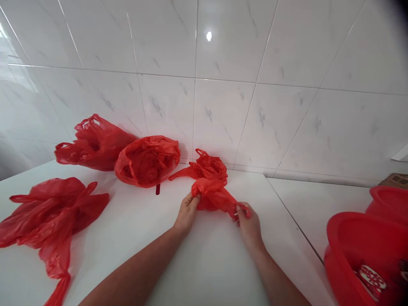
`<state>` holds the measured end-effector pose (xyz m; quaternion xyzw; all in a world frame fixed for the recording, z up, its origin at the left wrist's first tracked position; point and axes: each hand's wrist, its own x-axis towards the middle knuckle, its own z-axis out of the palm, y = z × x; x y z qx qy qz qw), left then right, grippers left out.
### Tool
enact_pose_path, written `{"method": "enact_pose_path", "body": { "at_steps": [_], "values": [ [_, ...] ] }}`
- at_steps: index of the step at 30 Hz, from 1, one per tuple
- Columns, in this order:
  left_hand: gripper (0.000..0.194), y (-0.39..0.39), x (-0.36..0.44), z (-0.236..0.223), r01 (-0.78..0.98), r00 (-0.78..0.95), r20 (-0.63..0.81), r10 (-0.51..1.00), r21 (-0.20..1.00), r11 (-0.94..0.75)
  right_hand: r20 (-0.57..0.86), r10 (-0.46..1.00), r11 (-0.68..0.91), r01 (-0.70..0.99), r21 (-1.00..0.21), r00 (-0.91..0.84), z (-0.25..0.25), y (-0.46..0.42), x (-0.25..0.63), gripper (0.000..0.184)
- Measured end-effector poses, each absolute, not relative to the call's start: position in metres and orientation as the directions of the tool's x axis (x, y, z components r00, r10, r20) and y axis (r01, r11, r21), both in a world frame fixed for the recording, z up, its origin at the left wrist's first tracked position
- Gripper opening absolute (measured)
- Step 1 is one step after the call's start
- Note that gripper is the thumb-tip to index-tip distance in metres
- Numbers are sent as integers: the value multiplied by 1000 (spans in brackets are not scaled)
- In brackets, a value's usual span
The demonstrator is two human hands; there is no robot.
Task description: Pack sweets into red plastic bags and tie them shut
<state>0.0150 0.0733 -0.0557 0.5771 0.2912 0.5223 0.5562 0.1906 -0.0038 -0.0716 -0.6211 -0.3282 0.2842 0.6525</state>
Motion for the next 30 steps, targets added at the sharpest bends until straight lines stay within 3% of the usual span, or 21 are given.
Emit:
{"method": "enact_pose_path", "body": {
  "at_steps": [7, 11, 15, 17, 19, 21, 22, 25, 30],
  "values": [
    [21, 113, -8, -69, -243, 16, 194, 981, 953, -184, -48, 649, 158, -196, -968, 760, -70, -4, 236, 20],
    [39, 114, -10, -71, -130, -75, 189, 979, 972, -197, -94, 658, 208, -301, -931, 747, -70, -5, 239, 20],
    [56, 101, -8, -61, 27, -130, 319, 939, 948, -318, -84, 675, 253, -337, -907, 733, -69, -5, 236, 25],
    [61, 92, -7, -54, 194, -56, 489, 870, 860, -471, -75, 682, 270, -346, -899, 727, -68, -5, 235, 29],
    [64, 84, -4, -51, 423, 125, 651, 749, 648, -633, -65, 697, 273, -349, -896, 714, -66, -6, 234, 33],
    [67, 78, 0, -51, 579, 333, 678, 655, 401, -710, -55, 718, 267, -348, -899, 694, -64, -7, 233, 35],
    [67, 75, 2, -52, 609, 402, 652, 643, 334, -720, -51, 729, 262, -346, -901, 683, -63, -7, 233, 35],
    [72, 70, 10, -58, 607, 514, 557, 652, 300, -736, -30, 779, 241, -344, -907, 627, -61, -8, 231, 37],
    [109, 62, 20, -64, 623, 573, 375, 729, 378, -685, 2, 906, 178, -375, -910, 424, -56, -12, 214, 34]
  ]
}}
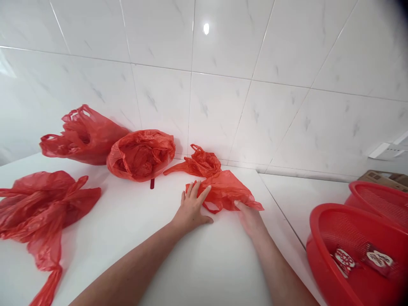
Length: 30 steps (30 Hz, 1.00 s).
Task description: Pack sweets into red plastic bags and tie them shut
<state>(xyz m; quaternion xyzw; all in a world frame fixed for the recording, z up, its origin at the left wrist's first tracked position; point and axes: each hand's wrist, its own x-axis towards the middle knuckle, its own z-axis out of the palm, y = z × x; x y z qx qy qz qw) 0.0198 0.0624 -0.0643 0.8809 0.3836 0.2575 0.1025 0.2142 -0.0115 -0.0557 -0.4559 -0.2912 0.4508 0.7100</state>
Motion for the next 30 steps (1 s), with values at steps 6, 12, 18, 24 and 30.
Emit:
{"method": "enact_pose_path", "body": {
  "at_steps": [6, 12, 18, 24, 30],
  "values": [
    [87, 67, 19, -72, 607, 476, 414, 776, 483, -631, 42, 994, 87, -474, -876, 104, -49, -18, 189, 27],
    [28, 86, 10, -72, 524, 384, 457, 802, 608, -597, -101, 932, 97, -509, -855, 348, -60, -14, 213, 17],
    [35, 85, 8, -68, 524, 285, 493, 822, 638, -564, -67, 916, 139, -469, -872, 397, -57, -17, 236, 24],
    [50, 73, 9, -58, 384, 148, 490, 859, 772, -507, -58, 953, -11, -158, -987, 297, -56, -16, 220, 45],
    [33, 91, 1, -60, 160, 34, 330, 943, 930, -331, -62, 934, 57, -316, -947, 352, -59, -17, 234, 21]
  ]
}}
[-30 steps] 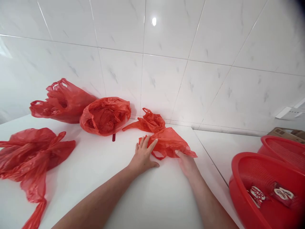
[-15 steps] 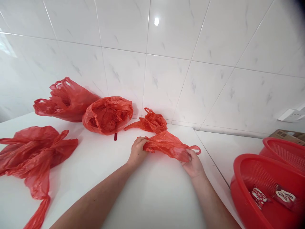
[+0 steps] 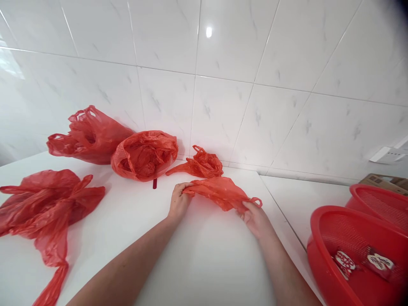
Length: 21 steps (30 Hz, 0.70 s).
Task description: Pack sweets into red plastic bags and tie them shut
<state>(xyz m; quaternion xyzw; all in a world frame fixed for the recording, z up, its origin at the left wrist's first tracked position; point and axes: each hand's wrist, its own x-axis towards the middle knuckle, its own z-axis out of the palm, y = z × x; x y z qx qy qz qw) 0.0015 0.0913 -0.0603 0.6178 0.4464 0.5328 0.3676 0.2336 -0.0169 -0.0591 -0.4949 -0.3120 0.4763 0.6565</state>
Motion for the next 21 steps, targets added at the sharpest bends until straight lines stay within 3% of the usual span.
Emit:
{"method": "enact_pose_path", "body": {
  "at_steps": [5, 9, 11, 14, 18, 21],
  "values": [
    [39, 96, -2, -60, 38, 44, 246, 968, 968, -248, -110, 935, 132, -619, -774, 337, -61, -19, 248, 12],
    [23, 89, 4, -59, -93, 268, 121, 956, 991, -99, -74, 881, 257, -605, -754, 466, -61, -19, 254, 14],
    [13, 83, 7, -58, -153, 394, 79, 916, 988, -20, -38, 894, 255, -578, -775, 446, -57, -20, 253, 18],
    [14, 75, 10, -52, -220, 536, 56, 843, 972, 75, -9, 901, 245, -526, -815, 434, -50, -22, 246, 29],
    [23, 69, 10, -44, -302, 625, 38, 780, 933, 196, -105, 903, 174, -579, -797, 417, -51, -24, 240, 35],
    [25, 77, 6, -43, -464, 573, -25, 819, 814, 349, -164, 897, 128, -596, -793, 411, -56, -30, 246, 32]
  ]
}}
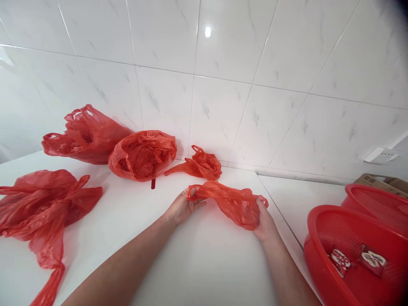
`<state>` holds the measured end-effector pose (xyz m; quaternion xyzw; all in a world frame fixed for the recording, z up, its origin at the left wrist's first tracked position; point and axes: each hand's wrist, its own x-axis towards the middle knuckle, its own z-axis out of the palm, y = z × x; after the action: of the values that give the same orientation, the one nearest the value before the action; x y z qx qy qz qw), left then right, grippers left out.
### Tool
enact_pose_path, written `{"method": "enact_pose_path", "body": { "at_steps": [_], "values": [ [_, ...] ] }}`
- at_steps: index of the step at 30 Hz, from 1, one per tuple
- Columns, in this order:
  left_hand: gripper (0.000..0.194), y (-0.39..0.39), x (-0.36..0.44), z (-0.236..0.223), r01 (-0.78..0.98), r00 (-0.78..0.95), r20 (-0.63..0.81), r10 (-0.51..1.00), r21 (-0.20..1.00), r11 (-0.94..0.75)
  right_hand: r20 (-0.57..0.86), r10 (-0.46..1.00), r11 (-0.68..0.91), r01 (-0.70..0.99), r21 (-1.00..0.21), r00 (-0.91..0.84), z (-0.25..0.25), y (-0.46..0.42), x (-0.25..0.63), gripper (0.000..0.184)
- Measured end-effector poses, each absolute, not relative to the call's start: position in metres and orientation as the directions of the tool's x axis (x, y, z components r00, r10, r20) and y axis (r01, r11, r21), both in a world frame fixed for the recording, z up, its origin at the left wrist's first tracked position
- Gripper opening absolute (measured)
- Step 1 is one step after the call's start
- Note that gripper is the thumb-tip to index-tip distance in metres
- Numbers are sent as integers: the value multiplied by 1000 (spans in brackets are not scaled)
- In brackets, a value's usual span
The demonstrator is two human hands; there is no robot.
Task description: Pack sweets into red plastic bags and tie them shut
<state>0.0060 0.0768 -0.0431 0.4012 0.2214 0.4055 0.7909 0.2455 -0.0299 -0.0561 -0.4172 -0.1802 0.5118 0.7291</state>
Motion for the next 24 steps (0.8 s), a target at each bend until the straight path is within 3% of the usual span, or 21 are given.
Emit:
{"method": "enact_pose_path", "body": {
  "at_steps": [2, 7, 9, 11, 13, 14, 16, 17, 18, 20, 22, 24],
  "values": [
    [16, 87, 1, -44, -545, 500, -74, 863, 748, 380, -185, 895, 95, -579, -810, 407, -58, -36, 253, 25],
    [16, 102, -11, -47, -506, 482, -149, 863, 757, 414, -243, 926, -25, -594, -804, 289, -57, -52, 271, 20],
    [15, 101, -11, -46, -480, 504, -166, 847, 762, 435, -257, 912, -8, -614, -790, 319, -54, -57, 274, 20],
    [15, 98, -9, -45, -466, 519, -169, 838, 766, 443, -235, 853, 38, -505, -862, 466, -49, -62, 272, 23],
    [16, 93, -5, -45, -456, 528, -172, 832, 769, 448, -82, 675, 56, -162, -985, 733, -42, -69, 262, 34],
    [16, 91, -2, -45, -451, 531, -174, 830, 771, 450, 94, 542, 27, 94, -995, 835, -38, -73, 254, 40],
    [16, 84, 4, -44, -440, 535, -176, 826, 777, 450, 517, 352, -62, 571, -819, 780, -31, -79, 234, 44],
    [17, 80, 7, -44, -433, 538, -176, 824, 781, 449, 663, 351, -59, 722, -689, 661, -28, -81, 223, 39],
    [17, 76, 9, -44, -421, 544, -176, 820, 788, 449, 737, 406, -13, 810, -587, 540, -27, -81, 212, 31],
    [19, 70, 13, -43, -379, 567, -184, 803, 807, 453, 714, 602, 109, 850, -516, 357, -28, -78, 195, 21],
    [20, 69, 13, -40, -317, 586, -201, 785, 834, 451, 551, 792, 114, 824, -556, 262, -34, -71, 186, 25],
    [18, 74, 10, -33, -273, 566, -203, 799, 868, 414, 387, 892, 35, 817, -575, 234, -42, -65, 184, 29]
  ]
}}
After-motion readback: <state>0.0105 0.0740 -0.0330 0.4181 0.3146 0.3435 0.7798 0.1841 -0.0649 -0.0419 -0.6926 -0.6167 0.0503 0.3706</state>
